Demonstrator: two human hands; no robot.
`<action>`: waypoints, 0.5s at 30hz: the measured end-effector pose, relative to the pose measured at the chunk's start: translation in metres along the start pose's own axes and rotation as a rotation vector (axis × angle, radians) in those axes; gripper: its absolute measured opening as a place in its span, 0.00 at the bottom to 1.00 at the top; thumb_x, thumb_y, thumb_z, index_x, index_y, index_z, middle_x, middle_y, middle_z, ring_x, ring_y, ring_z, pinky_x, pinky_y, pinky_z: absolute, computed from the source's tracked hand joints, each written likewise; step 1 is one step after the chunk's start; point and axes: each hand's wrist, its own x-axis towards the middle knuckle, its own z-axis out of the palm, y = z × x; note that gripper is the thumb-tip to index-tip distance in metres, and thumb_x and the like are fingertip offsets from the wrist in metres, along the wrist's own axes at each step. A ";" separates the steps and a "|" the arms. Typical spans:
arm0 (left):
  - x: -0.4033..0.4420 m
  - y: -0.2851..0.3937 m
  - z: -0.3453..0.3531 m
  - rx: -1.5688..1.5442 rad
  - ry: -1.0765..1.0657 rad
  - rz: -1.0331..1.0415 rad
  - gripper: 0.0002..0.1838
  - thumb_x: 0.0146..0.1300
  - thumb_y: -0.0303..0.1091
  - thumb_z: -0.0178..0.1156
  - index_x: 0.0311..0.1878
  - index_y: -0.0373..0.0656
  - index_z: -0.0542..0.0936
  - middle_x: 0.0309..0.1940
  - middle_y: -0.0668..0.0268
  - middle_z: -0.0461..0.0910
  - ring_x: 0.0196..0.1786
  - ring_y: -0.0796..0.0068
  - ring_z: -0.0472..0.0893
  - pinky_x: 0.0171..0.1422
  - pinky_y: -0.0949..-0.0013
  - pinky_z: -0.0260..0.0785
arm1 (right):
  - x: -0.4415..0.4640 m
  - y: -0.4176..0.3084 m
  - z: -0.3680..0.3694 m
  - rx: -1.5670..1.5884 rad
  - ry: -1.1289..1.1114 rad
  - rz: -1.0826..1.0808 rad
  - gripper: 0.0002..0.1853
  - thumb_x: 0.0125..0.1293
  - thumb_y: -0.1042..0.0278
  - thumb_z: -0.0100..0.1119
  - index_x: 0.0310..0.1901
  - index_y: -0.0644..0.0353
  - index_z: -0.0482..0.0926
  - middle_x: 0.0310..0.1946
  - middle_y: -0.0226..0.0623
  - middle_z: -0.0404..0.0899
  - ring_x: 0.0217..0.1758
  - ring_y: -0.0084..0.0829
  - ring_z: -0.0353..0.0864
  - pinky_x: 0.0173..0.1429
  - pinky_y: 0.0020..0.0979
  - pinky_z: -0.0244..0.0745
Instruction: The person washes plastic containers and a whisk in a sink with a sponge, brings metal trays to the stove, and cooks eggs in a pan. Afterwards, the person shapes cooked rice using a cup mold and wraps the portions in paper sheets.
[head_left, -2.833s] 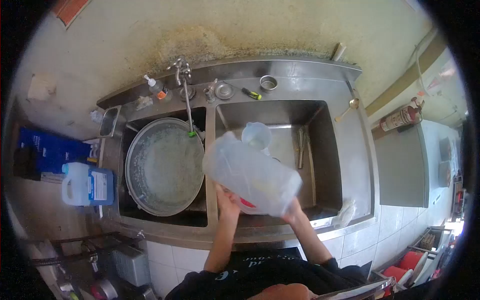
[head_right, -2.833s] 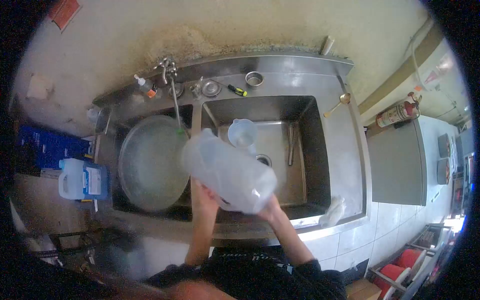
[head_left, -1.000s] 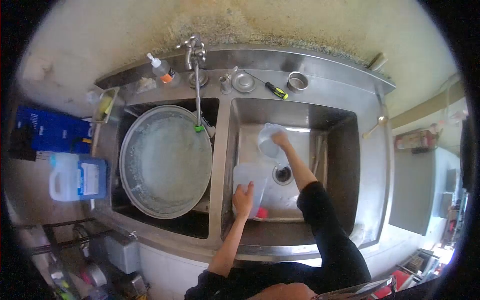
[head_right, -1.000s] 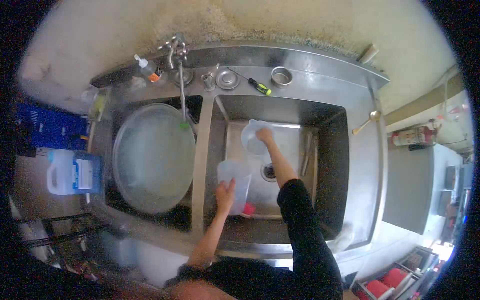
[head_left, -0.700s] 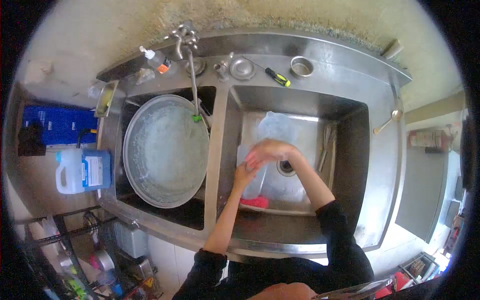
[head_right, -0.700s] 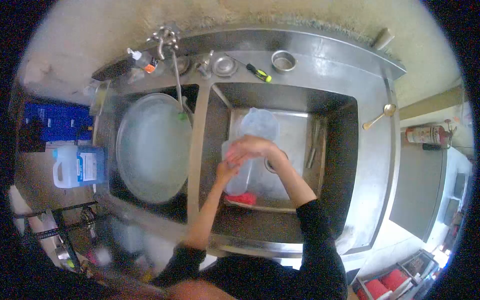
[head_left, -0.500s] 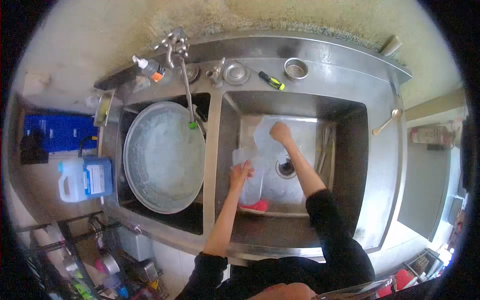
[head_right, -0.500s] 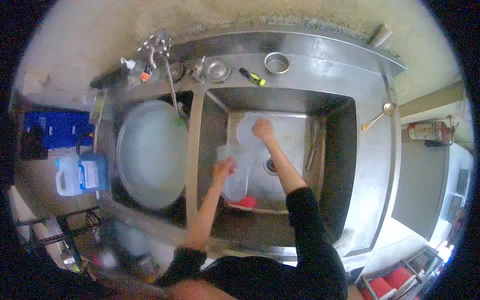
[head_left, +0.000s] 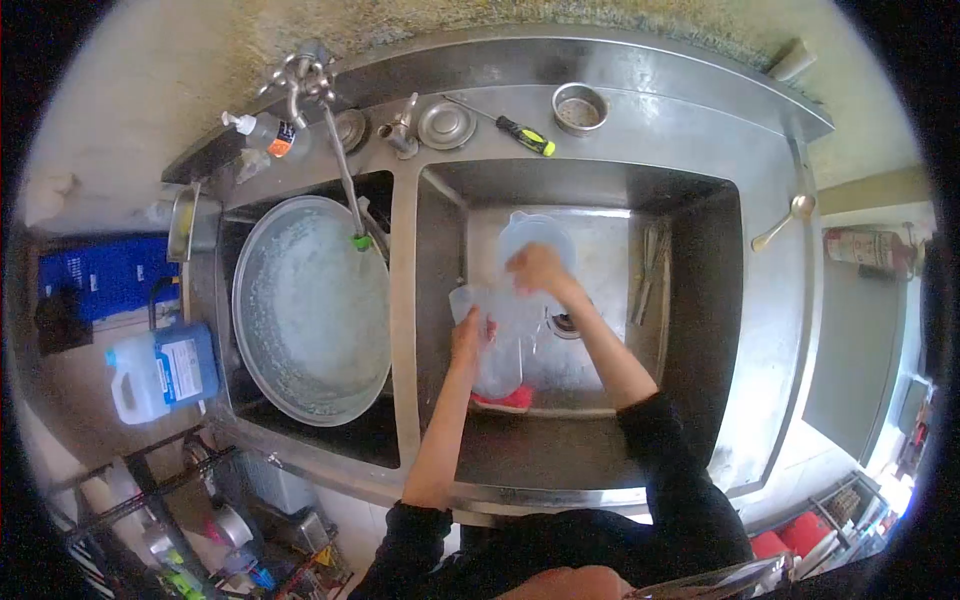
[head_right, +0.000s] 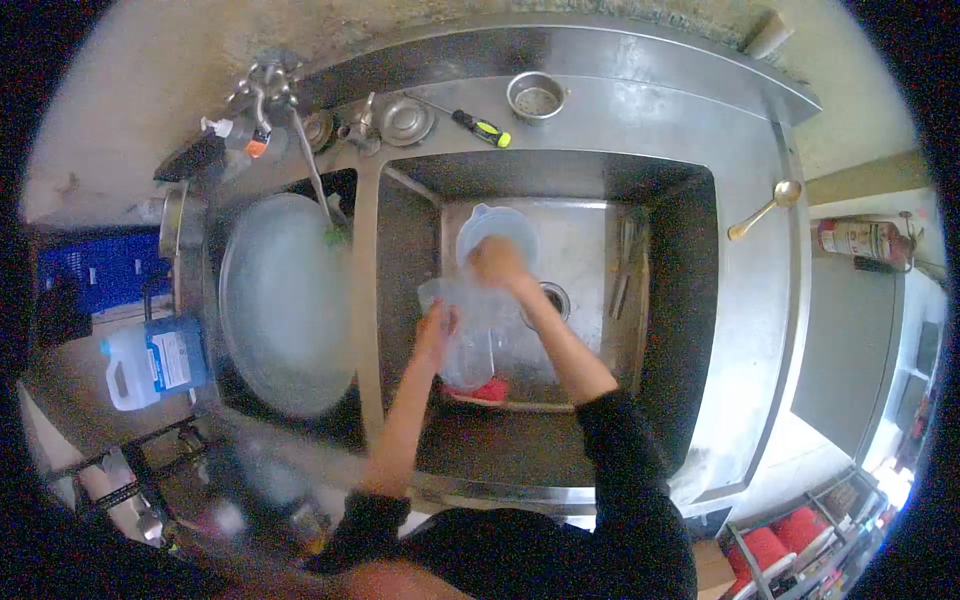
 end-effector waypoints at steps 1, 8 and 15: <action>0.000 0.001 -0.004 0.063 0.025 0.062 0.19 0.64 0.50 0.53 0.37 0.41 0.77 0.25 0.70 0.75 0.27 0.80 0.73 0.30 0.74 0.65 | 0.010 0.003 -0.011 -0.090 0.165 0.167 0.14 0.56 0.66 0.52 0.35 0.68 0.80 0.28 0.47 0.82 0.39 0.39 0.83 0.46 0.40 0.77; -0.035 -0.022 -0.028 0.427 0.060 0.334 0.15 0.61 0.44 0.55 0.28 0.42 0.73 0.21 0.73 0.68 0.26 0.81 0.69 0.29 0.74 0.61 | 0.069 0.085 0.065 -0.184 0.592 0.449 0.18 0.61 0.59 0.49 0.44 0.65 0.77 0.37 0.53 0.80 0.43 0.43 0.81 0.44 0.42 0.76; -0.032 -0.047 -0.030 0.622 0.068 0.763 0.17 0.60 0.44 0.56 0.32 0.37 0.74 0.28 0.61 0.77 0.32 0.69 0.76 0.37 0.68 0.66 | -0.045 -0.061 -0.008 1.182 -0.486 0.176 0.15 0.61 0.58 0.52 0.32 0.62 0.80 0.27 0.40 0.80 0.30 0.33 0.81 0.34 0.31 0.77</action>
